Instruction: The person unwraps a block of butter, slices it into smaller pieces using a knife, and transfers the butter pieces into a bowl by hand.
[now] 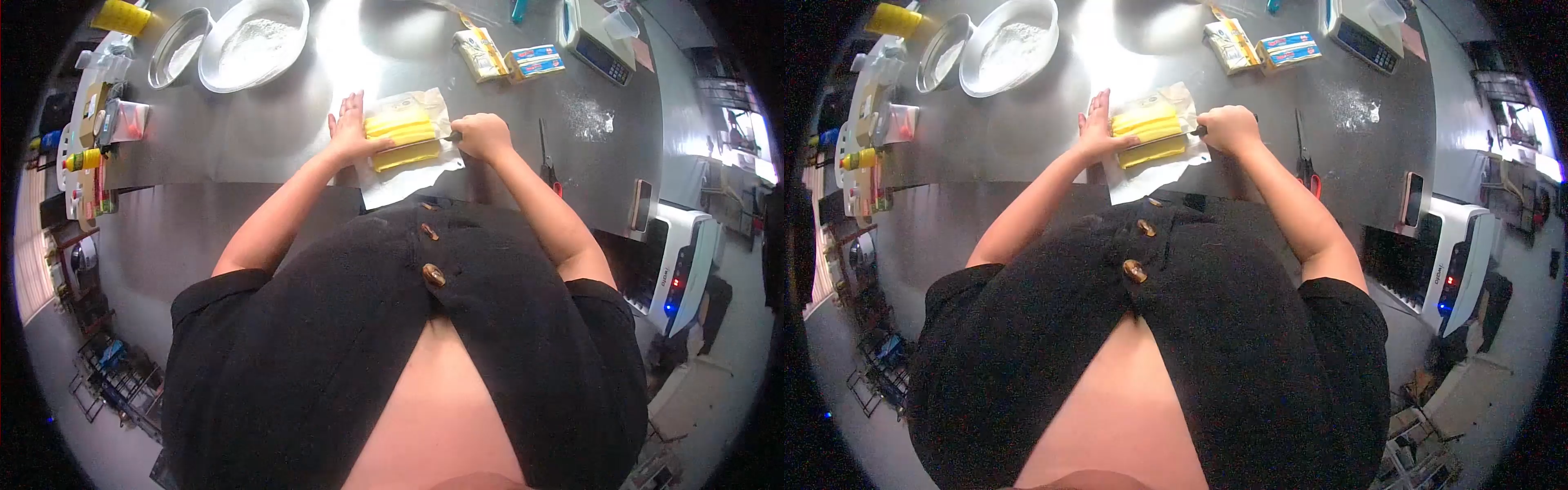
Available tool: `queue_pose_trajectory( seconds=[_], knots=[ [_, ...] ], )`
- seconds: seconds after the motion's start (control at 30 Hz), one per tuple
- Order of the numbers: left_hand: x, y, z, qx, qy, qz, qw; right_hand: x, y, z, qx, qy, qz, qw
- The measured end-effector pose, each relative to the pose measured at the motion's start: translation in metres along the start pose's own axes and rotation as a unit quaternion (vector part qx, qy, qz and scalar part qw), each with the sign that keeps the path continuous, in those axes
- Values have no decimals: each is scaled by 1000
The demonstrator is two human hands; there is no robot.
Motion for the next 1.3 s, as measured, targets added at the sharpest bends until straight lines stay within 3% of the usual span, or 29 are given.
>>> queue_pose_trajectory(
  seconds=[0.3, 0.43, 0.57, 0.73, 1.3],
  knots=[
    [-9, 3, 11, -50, 17, -23, 998, -4, -3, 3, 5, 67, 23, 997],
    [-10, 3, 17, -86, 34, -41, 995, -18, -2, 2, 11, 44, -13, 999],
    [-13, 0, 16, -81, 47, -46, 995, -32, -4, -1, 9, 64, -19, 998],
    [-14, -9, 14, -8, -16, -10, 1000, -47, -6, -9, 29, 55, -59, 996],
    [2, -17, 3, -32, -66, 5, 997, -41, 0, -8, 27, 40, -86, 995]
  ],
)
Point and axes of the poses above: each hand's wrist, its own y-axis towards the middle knuckle, its own x-axis out of the palm, z = x × y, the point moved 4 cm from there along y, towards the middle knuckle, and after that the axes turned 9 degrees about -x, right-handed, at the moved point
